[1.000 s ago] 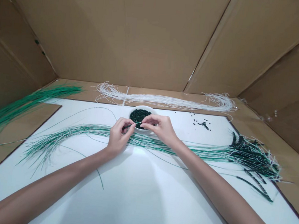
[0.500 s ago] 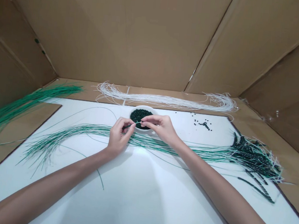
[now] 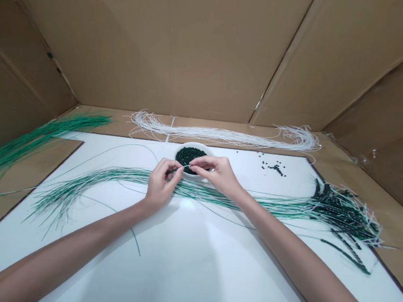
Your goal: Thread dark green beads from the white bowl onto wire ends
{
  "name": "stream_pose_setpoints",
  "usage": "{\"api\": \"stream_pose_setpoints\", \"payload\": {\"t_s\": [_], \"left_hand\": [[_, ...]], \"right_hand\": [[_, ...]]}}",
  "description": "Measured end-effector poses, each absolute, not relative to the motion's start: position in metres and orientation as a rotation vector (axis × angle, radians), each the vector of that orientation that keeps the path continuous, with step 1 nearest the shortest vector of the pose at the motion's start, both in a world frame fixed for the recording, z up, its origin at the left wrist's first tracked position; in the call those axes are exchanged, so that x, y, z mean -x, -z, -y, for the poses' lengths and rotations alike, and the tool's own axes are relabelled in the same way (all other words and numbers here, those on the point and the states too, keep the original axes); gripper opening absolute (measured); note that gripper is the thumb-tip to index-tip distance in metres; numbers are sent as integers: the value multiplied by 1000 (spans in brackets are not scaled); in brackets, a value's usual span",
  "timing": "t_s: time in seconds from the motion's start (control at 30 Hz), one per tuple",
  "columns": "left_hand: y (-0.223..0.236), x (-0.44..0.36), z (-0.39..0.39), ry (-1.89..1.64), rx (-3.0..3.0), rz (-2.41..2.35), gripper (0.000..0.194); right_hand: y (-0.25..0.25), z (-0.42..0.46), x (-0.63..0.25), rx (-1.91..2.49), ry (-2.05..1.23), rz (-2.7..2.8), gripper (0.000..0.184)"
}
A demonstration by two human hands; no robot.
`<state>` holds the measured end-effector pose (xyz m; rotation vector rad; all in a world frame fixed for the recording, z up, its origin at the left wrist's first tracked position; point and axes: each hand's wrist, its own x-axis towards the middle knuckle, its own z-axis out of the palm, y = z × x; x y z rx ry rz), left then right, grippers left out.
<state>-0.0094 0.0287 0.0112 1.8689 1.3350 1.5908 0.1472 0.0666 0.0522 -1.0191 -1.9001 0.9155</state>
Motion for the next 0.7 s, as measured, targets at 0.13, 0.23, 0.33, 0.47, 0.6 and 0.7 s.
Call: {"api": "stream_pose_setpoints", "payload": {"t_s": [0.13, 0.23, 0.33, 0.47, 0.6, 0.7], "left_hand": [[-12, 9, -29, -1588, -1877, -1339, 4], [-12, 10, -29, -1585, -1883, -1346, 4], [-13, 10, -28, -1581, -1879, -1345, 5], [-13, 9, -28, -1573, -1876, -1341, 5], [-13, 10, -28, -1578, -1884, -1348, 5], [-13, 10, -29, -1575, -1892, -1351, 5]], "right_hand": [[-53, -66, -147, 1014, -873, 1912, 22], [-53, -66, -147, 1013, -874, 1899, 23], [-52, -66, -147, 1018, -885, 1886, 23], [-51, -67, -148, 1016, -896, 1882, 23], [-51, -67, -148, 1016, -886, 1892, 24], [-51, -67, -148, 1013, -868, 1899, 25]]}}
